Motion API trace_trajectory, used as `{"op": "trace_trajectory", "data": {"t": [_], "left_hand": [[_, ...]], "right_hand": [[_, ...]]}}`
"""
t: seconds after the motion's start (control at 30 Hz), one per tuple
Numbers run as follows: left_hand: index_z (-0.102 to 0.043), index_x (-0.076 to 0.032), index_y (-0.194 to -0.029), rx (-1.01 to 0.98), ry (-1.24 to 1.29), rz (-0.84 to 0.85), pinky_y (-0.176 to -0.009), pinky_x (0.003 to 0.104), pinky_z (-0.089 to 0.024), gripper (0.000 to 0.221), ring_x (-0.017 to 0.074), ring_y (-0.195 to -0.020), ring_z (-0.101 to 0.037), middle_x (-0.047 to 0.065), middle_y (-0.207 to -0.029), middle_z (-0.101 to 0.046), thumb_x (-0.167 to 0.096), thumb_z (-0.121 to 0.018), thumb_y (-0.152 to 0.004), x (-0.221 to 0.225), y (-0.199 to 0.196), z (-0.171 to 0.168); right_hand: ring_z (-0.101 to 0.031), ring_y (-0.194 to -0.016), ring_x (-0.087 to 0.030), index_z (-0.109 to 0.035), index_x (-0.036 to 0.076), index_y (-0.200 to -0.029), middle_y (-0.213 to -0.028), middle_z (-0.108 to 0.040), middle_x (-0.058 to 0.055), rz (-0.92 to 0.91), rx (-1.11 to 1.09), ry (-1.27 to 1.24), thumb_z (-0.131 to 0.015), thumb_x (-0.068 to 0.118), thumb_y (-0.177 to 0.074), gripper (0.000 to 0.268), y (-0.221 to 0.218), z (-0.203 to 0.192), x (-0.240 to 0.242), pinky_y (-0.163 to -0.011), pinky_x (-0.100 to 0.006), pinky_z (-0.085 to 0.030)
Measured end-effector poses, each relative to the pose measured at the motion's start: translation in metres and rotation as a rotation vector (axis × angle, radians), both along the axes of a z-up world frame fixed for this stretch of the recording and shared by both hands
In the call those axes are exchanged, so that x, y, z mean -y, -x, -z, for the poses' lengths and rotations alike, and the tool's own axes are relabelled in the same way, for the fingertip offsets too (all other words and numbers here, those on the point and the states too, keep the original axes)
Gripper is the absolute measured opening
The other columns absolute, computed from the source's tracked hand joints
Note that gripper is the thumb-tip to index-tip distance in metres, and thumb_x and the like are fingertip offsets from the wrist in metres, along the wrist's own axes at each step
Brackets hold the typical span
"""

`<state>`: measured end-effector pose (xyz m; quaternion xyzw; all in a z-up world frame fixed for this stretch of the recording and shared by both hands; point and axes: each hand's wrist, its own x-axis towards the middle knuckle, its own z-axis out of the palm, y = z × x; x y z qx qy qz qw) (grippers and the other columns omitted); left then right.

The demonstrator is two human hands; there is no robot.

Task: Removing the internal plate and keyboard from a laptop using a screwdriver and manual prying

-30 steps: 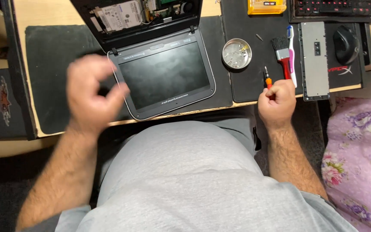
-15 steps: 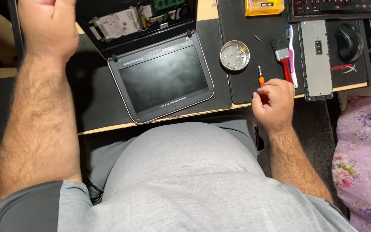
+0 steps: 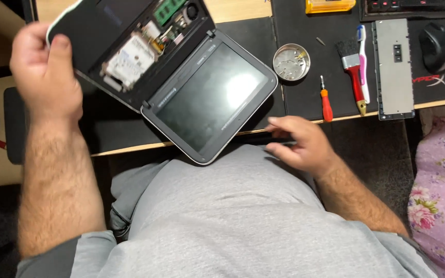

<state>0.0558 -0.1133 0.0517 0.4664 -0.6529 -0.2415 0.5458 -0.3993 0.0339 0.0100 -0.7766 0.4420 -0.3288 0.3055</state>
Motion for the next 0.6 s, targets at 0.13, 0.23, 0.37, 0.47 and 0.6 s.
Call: {"op": "trace_trajectory", "data": {"t": [0.13,0.23,0.37,0.47,0.6], "left_hand": [[-0.056,0.001,-0.127,-0.082,-0.123,-0.087,-0.092,0.037,-0.059,0.017,0.0242,-0.11,-0.065,0.015,-0.12,-0.064,-0.01,-0.059,-0.115,-0.043,-0.014,0.004],[-0.059,-0.005,-0.128,-0.143,-0.272,-0.207,-0.102,0.034,-0.063,0.022,0.0214,-0.116,-0.067,0.01,-0.125,-0.066,-0.003,-0.055,-0.107,-0.078,-0.012,0.001],[-0.058,-0.009,-0.135,-0.428,-0.556,-0.215,-0.057,0.019,-0.052,0.042,0.0086,-0.084,-0.064,0.004,-0.114,-0.068,-0.003,-0.057,-0.094,-0.123,-0.017,0.022],[-0.054,-0.004,-0.136,-0.468,-0.691,-0.059,-0.072,0.029,-0.058,0.051,0.0159,-0.089,-0.068,0.01,-0.109,-0.067,0.005,-0.058,-0.086,-0.155,-0.037,0.051],[-0.052,-0.001,-0.135,-0.577,-0.891,0.203,-0.065,0.041,-0.067,0.05,0.0261,-0.079,-0.076,0.021,-0.1,-0.074,0.008,-0.06,-0.086,-0.178,0.0,0.048]], "right_hand": [[-0.072,-0.107,-0.021,-0.043,0.009,-0.153,-0.125,-0.071,-0.014,-0.14,0.182,-0.177,-0.08,0.025,-0.09,0.075,-0.022,0.013,0.007,-0.095,-0.031,-0.061],[-0.071,-0.1,-0.02,-0.044,0.008,-0.153,-0.122,-0.069,-0.01,-0.201,0.16,-0.255,-0.08,0.039,-0.085,0.082,-0.03,0.014,0.016,-0.096,-0.034,-0.059],[-0.054,-0.139,-0.025,-0.043,0.001,-0.152,-0.15,-0.051,-0.015,-0.197,0.318,-0.129,-0.074,0.046,-0.088,0.084,-0.034,0.012,0.025,-0.119,-0.038,-0.045],[-0.05,-0.139,-0.032,-0.026,-0.006,-0.157,-0.151,-0.046,-0.025,-0.238,0.604,-0.128,-0.081,0.038,-0.078,0.106,-0.042,0.008,0.037,-0.122,-0.048,-0.042],[-0.04,-0.145,-0.032,-0.01,-0.003,-0.164,-0.162,-0.035,-0.027,-0.233,0.633,0.01,-0.088,0.028,-0.072,0.124,-0.052,-0.006,0.047,-0.127,-0.051,-0.032]]}}
